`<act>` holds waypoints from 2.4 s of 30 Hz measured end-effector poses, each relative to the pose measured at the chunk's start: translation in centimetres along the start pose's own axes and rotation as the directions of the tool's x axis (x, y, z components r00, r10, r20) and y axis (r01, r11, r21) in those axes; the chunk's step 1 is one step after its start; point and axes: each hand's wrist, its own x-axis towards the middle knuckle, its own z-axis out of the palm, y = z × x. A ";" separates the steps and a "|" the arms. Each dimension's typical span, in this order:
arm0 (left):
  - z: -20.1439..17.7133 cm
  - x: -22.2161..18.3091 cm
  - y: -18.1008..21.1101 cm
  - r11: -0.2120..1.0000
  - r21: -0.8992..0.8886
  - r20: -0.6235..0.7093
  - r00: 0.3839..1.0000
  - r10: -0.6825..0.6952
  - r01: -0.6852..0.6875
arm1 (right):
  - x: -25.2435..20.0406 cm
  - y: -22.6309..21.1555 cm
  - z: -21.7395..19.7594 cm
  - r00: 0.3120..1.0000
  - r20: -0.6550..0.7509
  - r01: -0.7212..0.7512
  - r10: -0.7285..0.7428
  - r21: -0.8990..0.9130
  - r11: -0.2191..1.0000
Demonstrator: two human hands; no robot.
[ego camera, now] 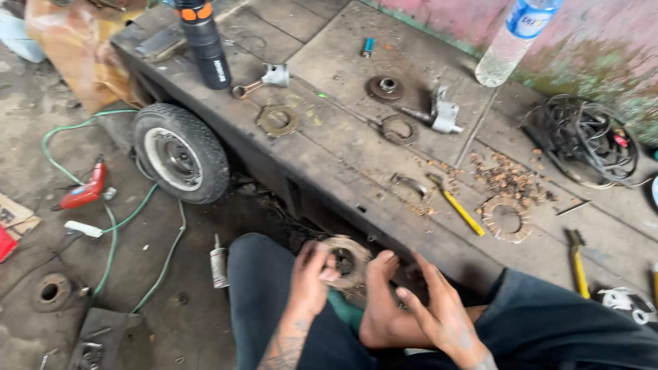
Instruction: Using a utility knife to scrape old friction material and debris off motorcycle clutch plates on a wooden workbench.
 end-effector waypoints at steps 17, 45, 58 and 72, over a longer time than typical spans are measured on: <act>-0.2 -12.4 9.0 0.853 0.425 0.581 0.814 -0.001 -0.303 | -3.5 -7.1 8.9 0.954 -0.064 -0.205 0.294 0.577 0.790; -0.5 -4.4 -2.5 0.703 0.667 0.227 0.966 0.121 -0.245 | 2.5 -1.3 -2.1 0.998 0.051 -0.034 0.035 -0.019 0.999; -1.1 -6.4 2.2 0.705 0.681 0.116 0.979 0.166 -0.200 | -1.3 -14.7 -11.5 0.840 -0.085 0.127 -0.537 0.991 0.041; -1.1 -5.1 0.2 0.767 0.630 0.090 0.993 0.082 -0.120 | 1.1 -14.0 -11.8 0.899 -0.054 0.169 -0.436 0.958 0.230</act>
